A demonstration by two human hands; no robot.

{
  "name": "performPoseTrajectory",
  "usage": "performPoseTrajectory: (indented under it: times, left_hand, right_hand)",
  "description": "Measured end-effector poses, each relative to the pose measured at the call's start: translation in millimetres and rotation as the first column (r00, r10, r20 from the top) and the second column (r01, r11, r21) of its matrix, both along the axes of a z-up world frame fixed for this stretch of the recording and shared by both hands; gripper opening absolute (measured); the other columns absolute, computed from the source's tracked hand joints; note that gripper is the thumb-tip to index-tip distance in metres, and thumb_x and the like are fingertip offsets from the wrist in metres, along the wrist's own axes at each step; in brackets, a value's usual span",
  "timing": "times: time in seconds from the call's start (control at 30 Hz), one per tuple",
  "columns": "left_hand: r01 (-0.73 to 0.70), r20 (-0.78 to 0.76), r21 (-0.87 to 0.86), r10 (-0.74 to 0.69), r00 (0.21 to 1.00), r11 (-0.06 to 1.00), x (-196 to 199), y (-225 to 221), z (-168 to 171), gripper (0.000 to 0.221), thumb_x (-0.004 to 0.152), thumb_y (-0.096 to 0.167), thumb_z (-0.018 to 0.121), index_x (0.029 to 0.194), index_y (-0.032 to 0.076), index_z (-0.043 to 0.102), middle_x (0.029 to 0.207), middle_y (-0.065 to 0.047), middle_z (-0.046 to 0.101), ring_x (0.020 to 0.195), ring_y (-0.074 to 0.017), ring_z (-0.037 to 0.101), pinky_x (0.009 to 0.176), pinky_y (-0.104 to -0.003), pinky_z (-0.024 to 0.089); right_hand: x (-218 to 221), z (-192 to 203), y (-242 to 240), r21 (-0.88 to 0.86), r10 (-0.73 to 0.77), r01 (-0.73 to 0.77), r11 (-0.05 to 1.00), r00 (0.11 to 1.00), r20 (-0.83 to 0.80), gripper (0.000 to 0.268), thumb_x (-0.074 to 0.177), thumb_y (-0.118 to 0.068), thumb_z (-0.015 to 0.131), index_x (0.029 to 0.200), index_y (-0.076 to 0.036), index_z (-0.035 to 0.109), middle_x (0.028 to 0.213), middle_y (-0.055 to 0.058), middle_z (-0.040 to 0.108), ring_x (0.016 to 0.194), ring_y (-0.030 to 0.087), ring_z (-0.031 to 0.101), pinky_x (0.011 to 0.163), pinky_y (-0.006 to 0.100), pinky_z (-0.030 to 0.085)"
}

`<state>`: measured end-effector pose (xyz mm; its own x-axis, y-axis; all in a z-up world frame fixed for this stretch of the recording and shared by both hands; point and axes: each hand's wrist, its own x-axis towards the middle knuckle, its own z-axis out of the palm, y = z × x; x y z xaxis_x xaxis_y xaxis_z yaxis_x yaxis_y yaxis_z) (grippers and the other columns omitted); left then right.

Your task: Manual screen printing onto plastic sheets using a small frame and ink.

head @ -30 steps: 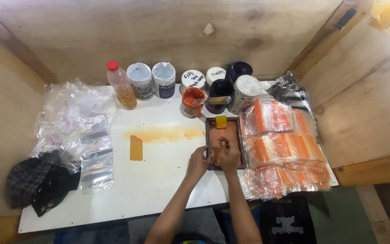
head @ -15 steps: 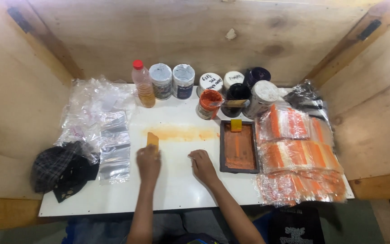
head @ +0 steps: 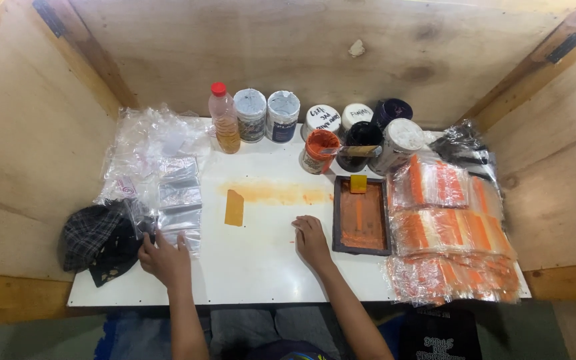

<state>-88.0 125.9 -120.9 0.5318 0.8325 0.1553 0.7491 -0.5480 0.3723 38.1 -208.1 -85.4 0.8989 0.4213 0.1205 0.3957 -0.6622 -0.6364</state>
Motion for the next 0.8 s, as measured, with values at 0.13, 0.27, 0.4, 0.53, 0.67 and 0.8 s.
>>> performPoseTrajectory:
  times: [0.13,0.27,0.4,0.53,0.67,0.8]
  left_hand:
    - [-0.003,0.049,0.078,0.0,0.999,0.997,-3,7,-8,0.047,0.095,0.027,0.073,0.137,0.011,0.065,0.138,-0.012,0.058,0.128,-0.0402,0.05,0.099,-0.057,0.041]
    - [0.009,0.132,0.134,-0.027,0.991,0.991,-7,16,-19,0.031,0.1,0.026,0.07,0.129,0.016,0.068,0.128,-0.005,0.061,0.119,-0.034,0.054,0.094,-0.051,0.043]
    - [-0.006,0.298,0.189,-0.051,0.953,0.982,-6,14,-13,0.023,0.106,0.02,0.069,0.128,0.017,0.069,0.124,-0.004,0.062,0.119,-0.0313,0.052,0.093,-0.048,0.04]
    - [-0.018,0.559,0.296,-0.157,0.814,0.955,-1,7,1,0.031,0.086,0.001,0.088,0.105,0.011,0.064,0.103,-0.003,0.062,0.104,-0.029,0.06,0.095,-0.047,0.042]
    - [0.019,0.656,0.231,-0.17,0.735,0.973,9,-8,15,0.034,0.085,-0.008,0.083,0.104,0.009,0.06,0.094,-0.002,0.062,0.099,-0.0292,0.06,0.092,-0.046,0.044]
    - [0.166,0.571,0.164,-0.231,0.788,0.972,27,-30,28,0.017,0.092,-0.003,0.076,0.098,0.01,0.068,0.092,-0.001,0.058,0.099,-0.0241,0.055,0.09,-0.041,0.045]
  right_hand:
    - [1,4,0,-0.009,0.01,-0.011,1.0,1.0,-0.025,0.023,0.099,-0.002,0.055,0.117,-0.005,0.068,0.116,0.01,0.064,0.128,0.027,0.055,0.113,0.038,0.042]
    - [2,0,-1,-0.002,0.0,-0.001,1.0,0.999,-0.049,0.023,0.1,-0.003,0.054,0.118,-0.005,0.068,0.117,0.01,0.064,0.129,0.027,0.054,0.113,0.038,0.042]
    - [3,0,-2,-0.005,0.005,-0.005,1.0,0.999,-0.051,0.023,0.1,-0.003,0.054,0.118,-0.005,0.068,0.118,0.01,0.064,0.13,0.027,0.054,0.113,0.038,0.042]
    - [4,-3,-3,0.011,0.015,-0.015,1.0,0.999,-0.035,0.023,0.099,-0.002,0.055,0.117,-0.004,0.069,0.116,0.01,0.064,0.128,0.027,0.055,0.112,0.038,0.043]
    - [5,-4,-3,0.009,0.012,-0.012,1.0,0.999,-0.044,0.023,0.099,-0.003,0.055,0.118,-0.004,0.069,0.116,0.01,0.065,0.128,0.027,0.055,0.113,0.038,0.043]
    - [5,-3,-2,-0.002,0.005,-0.005,1.0,0.998,-0.064,0.023,0.1,-0.004,0.055,0.118,-0.004,0.069,0.117,0.01,0.065,0.129,0.026,0.055,0.112,0.038,0.043]
